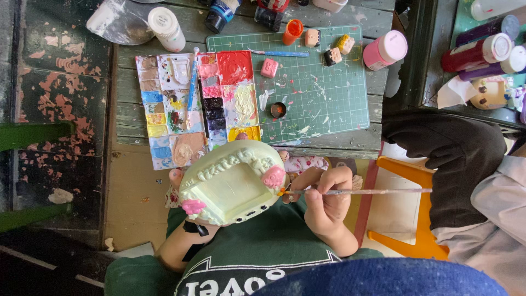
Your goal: The person paints a small ceramic dish with a face and floral details using a fine brush. They dip the brush into a water container and a small paint pot, then apply paint to the dish's features. The person rotates the dish to access different areas while painting.
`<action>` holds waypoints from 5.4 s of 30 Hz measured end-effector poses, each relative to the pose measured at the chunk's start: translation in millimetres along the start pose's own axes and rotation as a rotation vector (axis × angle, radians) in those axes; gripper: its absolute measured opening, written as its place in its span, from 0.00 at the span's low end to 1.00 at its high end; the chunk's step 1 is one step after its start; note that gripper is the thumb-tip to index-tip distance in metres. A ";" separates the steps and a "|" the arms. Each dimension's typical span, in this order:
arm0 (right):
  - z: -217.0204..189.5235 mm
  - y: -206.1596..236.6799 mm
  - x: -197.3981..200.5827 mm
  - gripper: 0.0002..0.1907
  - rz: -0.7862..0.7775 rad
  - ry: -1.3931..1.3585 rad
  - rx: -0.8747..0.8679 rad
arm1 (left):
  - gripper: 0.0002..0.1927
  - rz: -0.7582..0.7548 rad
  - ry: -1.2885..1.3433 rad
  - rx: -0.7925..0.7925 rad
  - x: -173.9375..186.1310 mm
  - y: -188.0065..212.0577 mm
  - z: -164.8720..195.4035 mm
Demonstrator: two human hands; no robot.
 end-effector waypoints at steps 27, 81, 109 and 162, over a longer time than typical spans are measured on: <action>2.7 0.6 -1.5 0.11 0.068 -0.014 -0.080 | 0.69 0.153 -0.017 -0.052 13.4 6.4 -0.2; -11.6 -14.1 0.6 0.10 0.013 0.001 -0.010 | 0.64 -0.016 0.008 0.006 -1.2 2.4 -2.2; -13.2 -30.1 9.4 0.09 -0.221 -0.086 -0.268 | 0.62 0.159 -0.022 -0.006 31.2 14.2 3.1; -11.4 -34.8 13.9 0.08 -0.300 -0.040 -0.278 | 0.61 0.293 0.033 -0.012 53.4 23.6 -2.1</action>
Point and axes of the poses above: each hand's wrist, its own y-axis away from the middle knuckle, its own x-axis out of the back of the hand, z = x × y, the point moved 4 cm from there along -y, towards the middle knuckle, and after that the axes turned 4 degrees about y, right-handed, at the moved point
